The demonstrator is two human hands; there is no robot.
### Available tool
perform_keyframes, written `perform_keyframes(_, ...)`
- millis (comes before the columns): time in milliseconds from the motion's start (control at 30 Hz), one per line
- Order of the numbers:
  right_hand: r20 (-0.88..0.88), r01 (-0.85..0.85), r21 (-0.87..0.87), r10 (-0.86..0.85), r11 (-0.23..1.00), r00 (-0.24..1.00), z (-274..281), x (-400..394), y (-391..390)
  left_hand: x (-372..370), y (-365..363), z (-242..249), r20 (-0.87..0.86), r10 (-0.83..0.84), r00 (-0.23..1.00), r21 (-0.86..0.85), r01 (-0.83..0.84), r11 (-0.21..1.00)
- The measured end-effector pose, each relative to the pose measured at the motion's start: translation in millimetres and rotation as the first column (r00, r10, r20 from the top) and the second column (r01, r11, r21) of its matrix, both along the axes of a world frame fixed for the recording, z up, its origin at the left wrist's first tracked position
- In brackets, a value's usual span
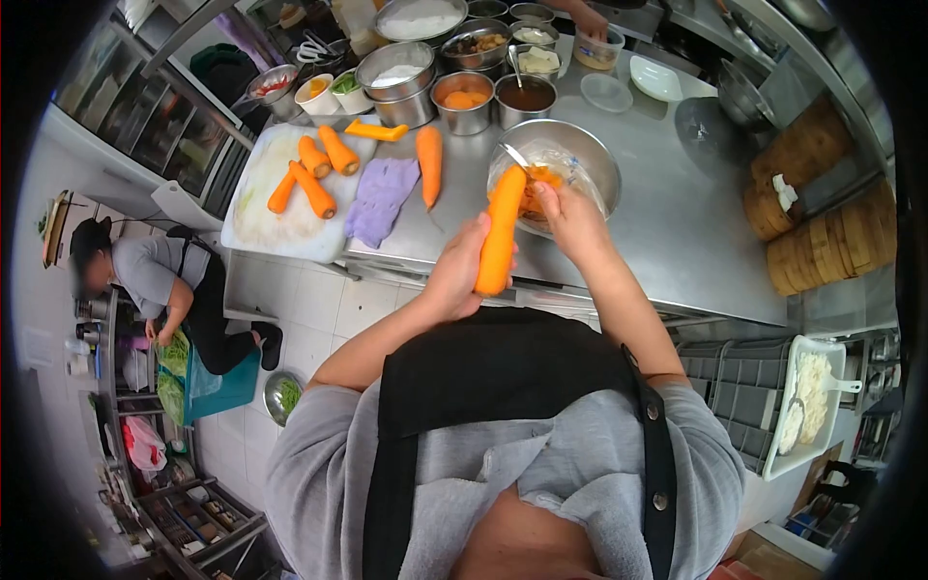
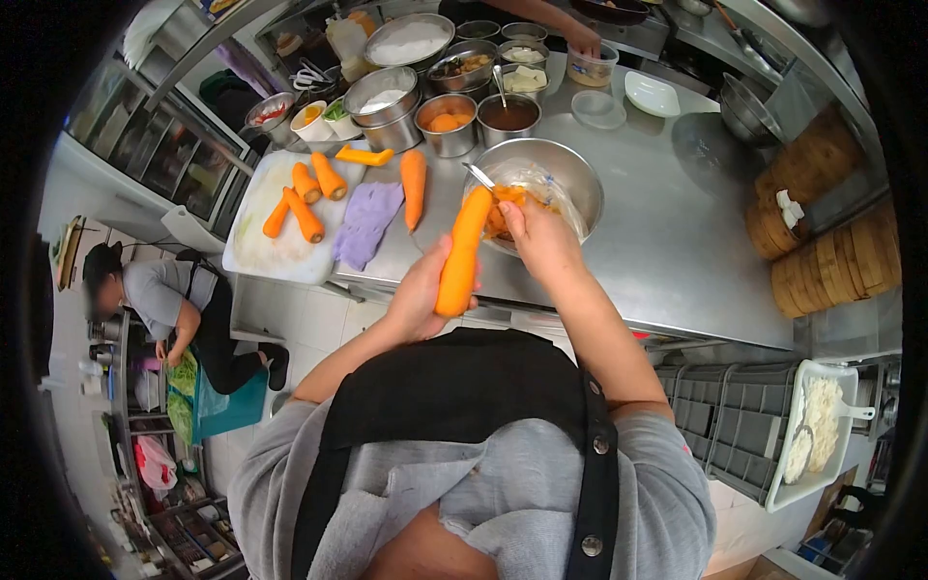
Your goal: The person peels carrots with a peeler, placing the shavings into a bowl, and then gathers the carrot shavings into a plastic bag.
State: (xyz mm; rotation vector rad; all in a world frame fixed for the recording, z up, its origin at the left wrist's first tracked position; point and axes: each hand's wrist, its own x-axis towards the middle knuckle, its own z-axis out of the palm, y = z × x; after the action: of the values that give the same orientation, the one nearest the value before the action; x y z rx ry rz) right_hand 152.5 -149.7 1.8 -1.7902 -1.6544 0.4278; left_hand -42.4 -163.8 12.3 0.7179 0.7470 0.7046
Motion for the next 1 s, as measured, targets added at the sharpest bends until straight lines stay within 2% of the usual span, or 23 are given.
perform_keyframes(100, -0.055, 0.034, -0.022, -0.036, 0.999, 0.998, -4.1, 10.9, 4.6, -5.7, -2.1, 2.3, 0.003, -0.030, 1.000, 0.028, 0.030, 0.999)
perform_keyframes(133, -0.125, 0.032, -0.004, -0.033, 0.999, 0.992, -5.4, 11.8, 2.3, -7.0, -3.8, 3.9, 0.006, -0.028, 1.000, 0.027, 0.028, 0.999)
perform_keyframes(200, -0.254, 0.021, 0.041, -0.010, 0.999, 0.967, -4.1, 12.3, -0.3, -4.3, 8.8, 6.1, 0.082, 0.068, 0.994, -0.034, -0.065, 0.997)
perform_keyframes(300, -0.293, -0.023, 0.026, 0.030, 0.999, 0.956, 1.2, 3.6, -11.0, 5.9, 45.7, -0.9, 0.184, 0.150, 0.971, -0.089, -0.135, 0.987)
perform_keyframes(333, -0.262, -0.032, 0.028, 0.038, 0.999, 0.964, 3.7, 0.0, -15.3, 12.4, 56.4, -0.4, 0.216, 0.163, 0.963, -0.101, -0.144, 0.984)
perform_keyframes(433, -0.114, -0.035, 0.018, 0.037, 0.999, 0.993, 17.2, -8.8, -27.1, 38.2, 77.5, 14.2, 0.225, 0.339, 0.914, -0.127, -0.317, 0.940)
perform_keyframes(500, 0.054, -0.004, -0.013, 0.005, 1.000, 0.999, 27.5, -12.2, -33.3, 51.5, 94.9, 8.9, 0.235, 0.358, 0.904, -0.108, -0.342, 0.934)
perform_keyframes(600, 0.180, 0.017, 0.006, -0.018, 1.000, 0.984, 28.8, -11.6, -38.0, 61.3, 104.2, 5.6, 0.202, 0.337, 0.920, -0.069, -0.330, 0.941)
perform_keyframes(833, 0.237, 0.076, 0.041, -0.083, 0.996, 0.968, 25.2, -5.3, -42.2, 74.2, 99.2, 4.8, 0.194, 0.290, 0.937, 0.043, -0.303, 0.952)
perform_keyframes(933, 0.221, 0.090, 0.036, -0.096, 0.995, 0.971, 21.3, 3.0, -33.7, 79.4, 88.8, 5.2, 0.168, 0.288, 0.943, -0.031, -0.287, 0.957)
perform_keyframes(1000, 0.188, 0.092, 0.044, -0.099, 0.995, 0.977, 17.0, 14.7, -23.6, 74.4, 73.5, 7.9, 0.145, 0.191, 0.971, 0.016, -0.195, 0.981)
